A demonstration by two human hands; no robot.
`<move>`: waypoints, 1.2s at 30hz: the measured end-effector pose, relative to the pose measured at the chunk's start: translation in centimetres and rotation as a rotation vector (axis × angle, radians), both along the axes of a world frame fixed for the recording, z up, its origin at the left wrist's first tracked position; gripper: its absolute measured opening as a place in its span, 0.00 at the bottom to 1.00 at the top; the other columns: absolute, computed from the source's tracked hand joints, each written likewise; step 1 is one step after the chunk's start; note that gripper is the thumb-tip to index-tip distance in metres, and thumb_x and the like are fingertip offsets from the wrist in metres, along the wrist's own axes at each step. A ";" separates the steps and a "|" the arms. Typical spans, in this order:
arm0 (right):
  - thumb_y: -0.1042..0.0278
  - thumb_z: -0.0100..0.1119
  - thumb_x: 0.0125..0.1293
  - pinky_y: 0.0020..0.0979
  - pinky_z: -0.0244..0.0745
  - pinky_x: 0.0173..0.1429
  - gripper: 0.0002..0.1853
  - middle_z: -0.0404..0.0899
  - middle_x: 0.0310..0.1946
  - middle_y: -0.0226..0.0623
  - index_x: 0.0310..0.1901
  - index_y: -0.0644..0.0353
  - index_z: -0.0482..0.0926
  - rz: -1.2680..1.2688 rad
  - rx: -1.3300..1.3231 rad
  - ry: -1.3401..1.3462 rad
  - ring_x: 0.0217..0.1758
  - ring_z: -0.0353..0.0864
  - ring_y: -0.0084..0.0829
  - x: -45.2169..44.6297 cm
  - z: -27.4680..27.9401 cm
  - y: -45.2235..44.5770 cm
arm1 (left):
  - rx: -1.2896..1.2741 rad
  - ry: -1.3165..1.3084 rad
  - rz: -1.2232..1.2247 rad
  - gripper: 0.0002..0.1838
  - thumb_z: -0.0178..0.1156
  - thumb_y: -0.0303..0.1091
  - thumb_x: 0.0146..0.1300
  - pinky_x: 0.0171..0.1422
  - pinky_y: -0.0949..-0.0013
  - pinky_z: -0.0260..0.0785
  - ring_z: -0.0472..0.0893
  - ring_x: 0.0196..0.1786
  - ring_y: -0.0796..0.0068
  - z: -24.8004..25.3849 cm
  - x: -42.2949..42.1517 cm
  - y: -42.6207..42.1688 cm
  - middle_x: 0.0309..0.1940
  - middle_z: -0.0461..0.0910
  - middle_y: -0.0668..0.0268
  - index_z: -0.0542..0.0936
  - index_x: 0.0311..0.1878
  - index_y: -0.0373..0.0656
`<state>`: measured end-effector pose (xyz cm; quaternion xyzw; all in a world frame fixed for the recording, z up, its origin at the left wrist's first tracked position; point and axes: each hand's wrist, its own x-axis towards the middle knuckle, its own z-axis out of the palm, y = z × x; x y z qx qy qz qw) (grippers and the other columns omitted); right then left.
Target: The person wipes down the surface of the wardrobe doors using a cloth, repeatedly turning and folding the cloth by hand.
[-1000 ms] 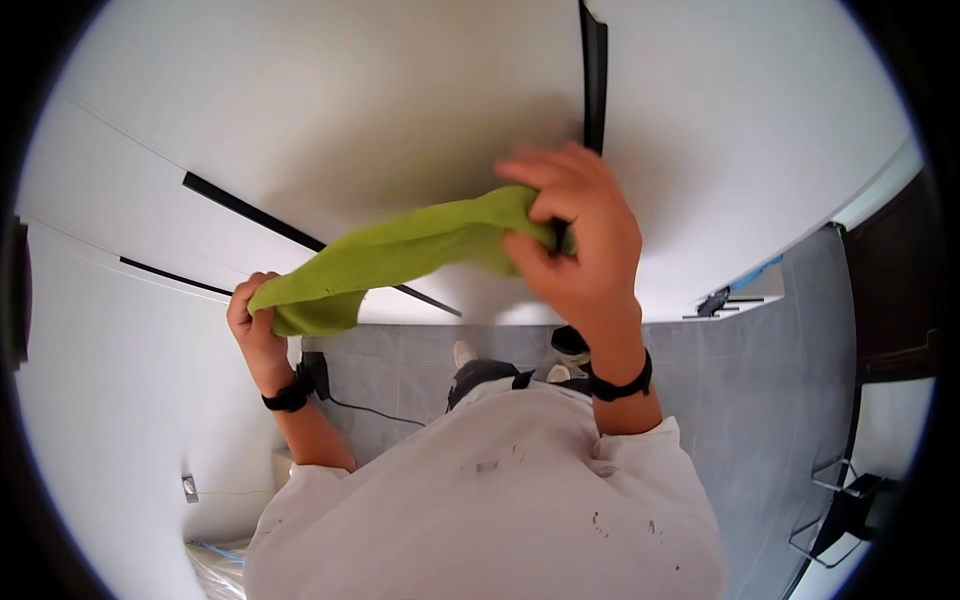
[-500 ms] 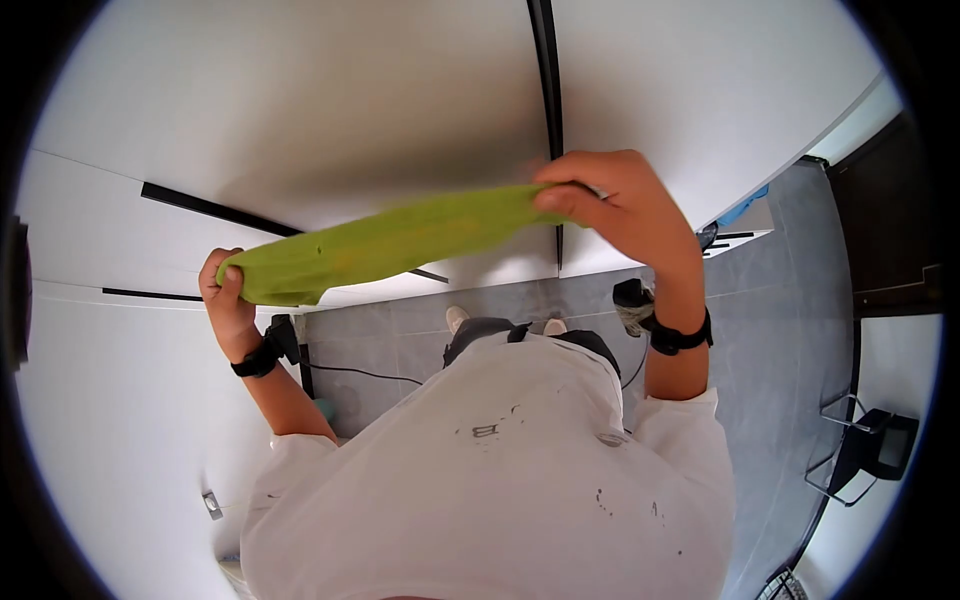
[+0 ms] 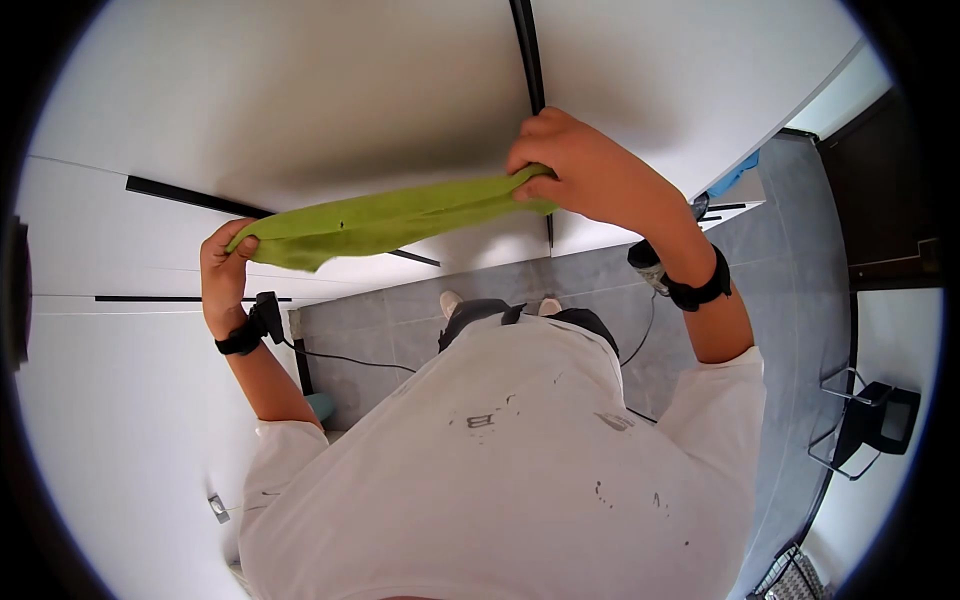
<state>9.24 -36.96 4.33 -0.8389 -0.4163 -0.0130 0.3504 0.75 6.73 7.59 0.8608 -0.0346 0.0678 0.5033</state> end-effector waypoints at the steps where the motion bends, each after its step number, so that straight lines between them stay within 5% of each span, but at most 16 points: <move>1: 0.72 0.67 0.53 0.31 0.71 0.42 0.12 0.78 0.34 0.37 0.40 0.62 0.78 -0.007 0.019 0.015 0.35 0.75 0.37 -0.1 0.0 0.0 | -0.003 -0.002 0.001 0.10 0.61 0.26 0.63 0.49 0.74 0.69 0.77 0.39 0.79 0.2 -0.1 -0.1 0.36 0.82 0.66 0.80 0.46 0.31; 3: 0.73 0.67 0.53 0.33 0.71 0.41 0.12 0.77 0.33 0.38 0.39 0.62 0.77 -0.008 0.035 0.023 0.35 0.74 0.39 -0.5 0.8 0.1 | 0.008 0.011 -0.023 0.10 0.61 0.24 0.62 0.49 0.74 0.69 0.77 0.39 0.77 0.6 -0.5 -0.1 0.35 0.81 0.66 0.80 0.46 0.31; 5: 0.72 0.67 0.52 0.35 0.70 0.41 0.14 0.76 0.33 0.37 0.40 0.61 0.75 -0.168 -0.111 0.366 0.37 0.74 0.38 -1.2 2.8 0.3 | -0.011 0.026 -0.035 0.10 0.61 0.23 0.61 0.48 0.74 0.70 0.78 0.39 0.77 0.6 -0.7 0.1 0.35 0.81 0.66 0.80 0.45 0.31; 12: 0.75 0.72 0.47 0.29 0.71 0.35 0.17 0.75 0.31 0.33 0.39 0.61 0.76 -0.164 0.009 0.257 0.36 0.74 0.29 -2.1 2.8 0.2 | -0.134 0.044 -0.028 0.10 0.63 0.15 0.55 0.44 0.75 0.72 0.79 0.38 0.78 -1.9 -0.9 0.9 0.35 0.81 0.64 0.80 0.41 0.33; 17: 0.71 0.71 0.52 0.29 0.70 0.33 0.14 0.76 0.29 0.31 0.39 0.61 0.78 0.036 -0.057 0.012 0.33 0.75 0.26 -1.4 1.3 -0.2 | -0.162 0.134 -0.056 0.05 0.62 0.20 0.60 0.45 0.77 0.71 0.78 0.38 0.80 -2.4 -1.2 0.0 0.35 0.80 0.66 0.76 0.38 0.36; 19: 0.69 0.68 0.57 0.28 0.70 0.34 0.11 0.79 0.26 0.31 0.40 0.62 0.78 -0.009 -0.193 0.605 0.30 0.76 0.25 -1.5 2.6 -0.4 | -0.132 0.160 -0.109 0.05 0.61 0.23 0.62 0.45 0.77 0.69 0.76 0.38 0.82 -3.0 -1.3 0.3 0.34 0.79 0.67 0.75 0.39 0.36; 22: 0.69 0.64 0.61 0.27 0.71 0.39 0.11 0.84 0.32 0.34 0.44 0.63 0.80 0.106 -0.169 0.606 0.31 0.78 0.24 -1.3 1.4 -0.9 | -0.090 0.165 -0.166 0.06 0.59 0.22 0.62 0.47 0.76 0.69 0.75 0.39 0.82 -3.7 -2.0 1.5 0.35 0.78 0.68 0.75 0.42 0.35; 28: 0.74 0.67 0.53 0.30 0.72 0.37 0.12 0.81 0.30 0.40 0.41 0.59 0.83 -0.107 -0.103 0.302 0.32 0.79 0.32 -2.0 2.4 1.4 | -0.061 0.176 -0.173 0.10 0.59 0.24 0.62 0.51 0.73 0.70 0.78 0.42 0.77 -2.3 -2.9 1.2 0.38 0.82 0.64 0.79 0.46 0.34; 30: 0.74 0.67 0.52 0.30 0.72 0.36 0.12 0.80 0.31 0.40 0.40 0.59 0.83 -0.144 -0.041 0.207 0.33 0.78 0.33 -2.0 3.1 1.8 | 0.128 0.084 -0.054 0.11 0.59 0.28 0.64 0.51 0.72 0.70 0.78 0.42 0.77 -1.7 -3.3 1.8 0.39 0.82 0.62 0.79 0.47 0.34; 36: 0.73 0.68 0.53 0.29 0.71 0.33 0.09 0.75 0.29 0.36 0.37 0.60 0.83 -0.306 0.381 -0.209 0.30 0.76 0.33 -0.9 4.7 0.9 | 0.077 -0.037 -0.054 0.08 0.59 0.29 0.65 0.42 0.74 0.68 0.75 0.33 0.78 -3.0 -4.7 0.7 0.29 0.80 0.63 0.79 0.41 0.32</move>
